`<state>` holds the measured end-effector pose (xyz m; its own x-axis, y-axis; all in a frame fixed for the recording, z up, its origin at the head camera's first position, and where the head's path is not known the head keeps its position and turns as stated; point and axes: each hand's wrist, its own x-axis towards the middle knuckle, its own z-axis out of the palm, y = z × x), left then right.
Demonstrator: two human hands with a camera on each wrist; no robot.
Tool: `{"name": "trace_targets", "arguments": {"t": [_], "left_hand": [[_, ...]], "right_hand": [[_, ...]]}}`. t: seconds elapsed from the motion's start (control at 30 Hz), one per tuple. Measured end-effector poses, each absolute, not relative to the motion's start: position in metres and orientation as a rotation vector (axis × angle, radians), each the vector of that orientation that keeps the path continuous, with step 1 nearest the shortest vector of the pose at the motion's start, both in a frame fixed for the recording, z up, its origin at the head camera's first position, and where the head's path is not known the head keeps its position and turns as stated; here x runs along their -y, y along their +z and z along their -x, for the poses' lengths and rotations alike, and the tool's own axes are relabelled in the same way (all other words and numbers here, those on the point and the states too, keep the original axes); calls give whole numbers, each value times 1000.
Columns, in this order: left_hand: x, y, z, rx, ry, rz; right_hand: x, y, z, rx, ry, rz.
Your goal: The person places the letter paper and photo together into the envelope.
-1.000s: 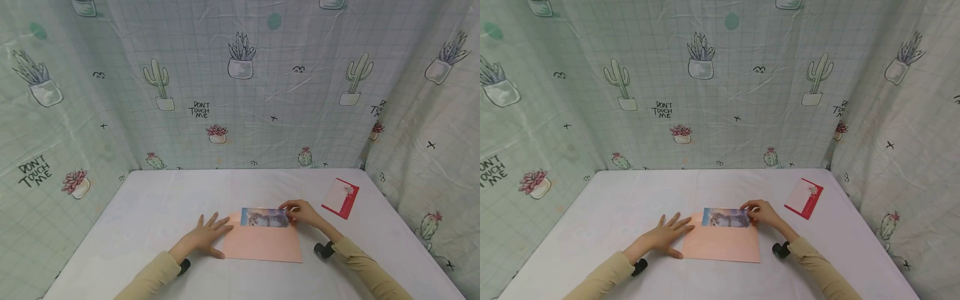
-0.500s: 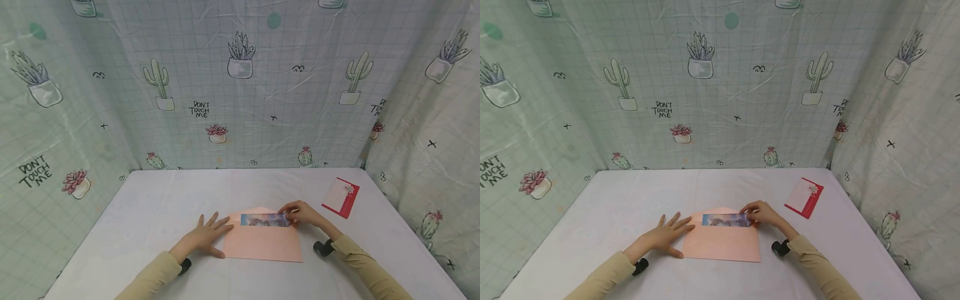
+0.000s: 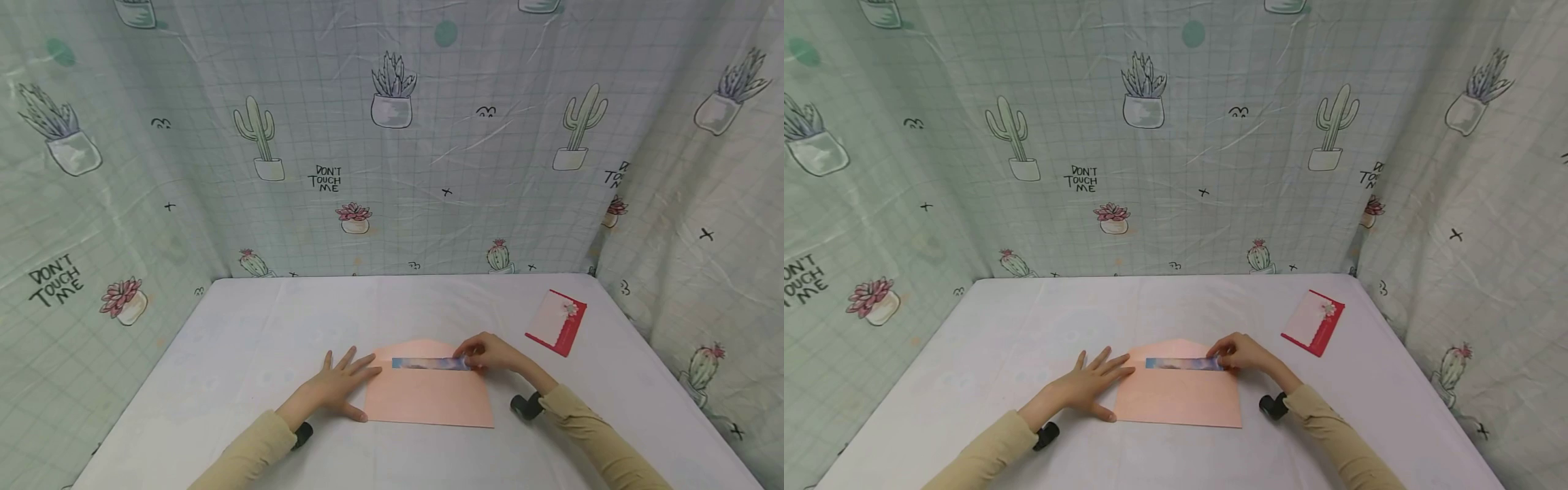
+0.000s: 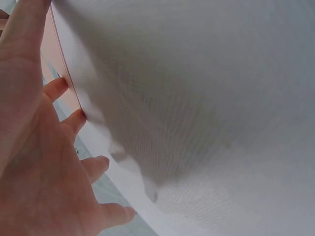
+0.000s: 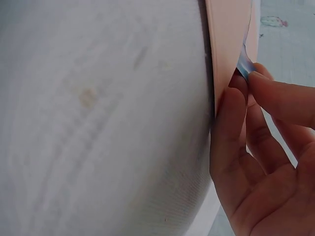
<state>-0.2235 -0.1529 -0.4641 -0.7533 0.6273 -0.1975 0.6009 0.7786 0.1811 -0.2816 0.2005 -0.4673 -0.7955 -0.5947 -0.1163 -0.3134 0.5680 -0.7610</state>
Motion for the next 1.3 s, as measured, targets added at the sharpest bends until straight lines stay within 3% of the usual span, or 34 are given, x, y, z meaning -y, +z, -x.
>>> {"name": "trace_targets", "arguments": {"t": [0.8,1.3], "left_hand": [[154,-460,223,-2711,188,-961],[155,-463,225,-2705,183,-950]], "right_hand": [[-194,-462,272,-2557,-941,796],[-155,-463,242,-3027,-284,920]]}}
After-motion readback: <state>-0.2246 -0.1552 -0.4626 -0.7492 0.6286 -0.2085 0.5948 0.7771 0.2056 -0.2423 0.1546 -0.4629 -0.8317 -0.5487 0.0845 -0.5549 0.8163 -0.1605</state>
